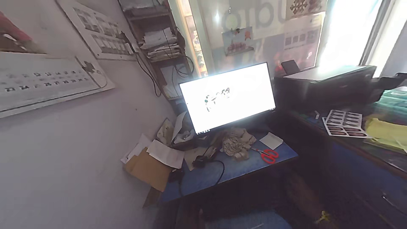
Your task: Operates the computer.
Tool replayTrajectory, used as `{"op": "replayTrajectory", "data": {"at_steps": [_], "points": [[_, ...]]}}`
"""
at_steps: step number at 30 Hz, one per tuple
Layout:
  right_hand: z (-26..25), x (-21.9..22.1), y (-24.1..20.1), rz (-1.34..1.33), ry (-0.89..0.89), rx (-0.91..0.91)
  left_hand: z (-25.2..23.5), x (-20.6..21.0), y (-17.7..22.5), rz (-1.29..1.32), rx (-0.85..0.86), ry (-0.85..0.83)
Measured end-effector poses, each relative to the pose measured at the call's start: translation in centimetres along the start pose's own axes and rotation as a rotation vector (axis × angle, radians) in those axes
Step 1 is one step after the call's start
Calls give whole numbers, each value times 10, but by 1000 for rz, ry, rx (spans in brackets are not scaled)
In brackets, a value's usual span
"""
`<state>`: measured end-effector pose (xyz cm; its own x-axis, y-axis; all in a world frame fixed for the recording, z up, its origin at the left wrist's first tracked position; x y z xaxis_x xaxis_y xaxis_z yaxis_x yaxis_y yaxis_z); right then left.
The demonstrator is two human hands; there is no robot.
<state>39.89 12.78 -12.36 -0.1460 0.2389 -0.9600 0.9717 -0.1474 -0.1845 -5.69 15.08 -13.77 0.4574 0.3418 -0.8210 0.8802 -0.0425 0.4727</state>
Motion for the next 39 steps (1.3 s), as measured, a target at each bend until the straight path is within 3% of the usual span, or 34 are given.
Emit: {"op": "replayTrajectory", "data": {"at_steps": [10,31,37,39], "points": [[2,-8,-6,-10,-102,57,-1,3,6,-32,-10,-102],[-3,7,-1,-21,-16,-7,0,16,-10,-117,-3,-7],[-6,6,-2,-6,-36,-19,-5,-8,31,-76,-115,-352],[-8,6,-1,-18,-19,-18,-10,-5,32,-81,-130,-397]]}}
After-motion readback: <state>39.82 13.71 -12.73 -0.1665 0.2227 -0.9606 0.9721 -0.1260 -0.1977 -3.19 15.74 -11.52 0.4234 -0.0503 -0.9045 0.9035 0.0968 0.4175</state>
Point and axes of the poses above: each hand's wrist, its own z-axis away from the middle knuckle, its own x-axis out of the palm, y = z × x, the point moved 7 cm from there along -z, towards the middle knuckle, and after that the axes turned 12 degrees about z, right-handed, at the moved point
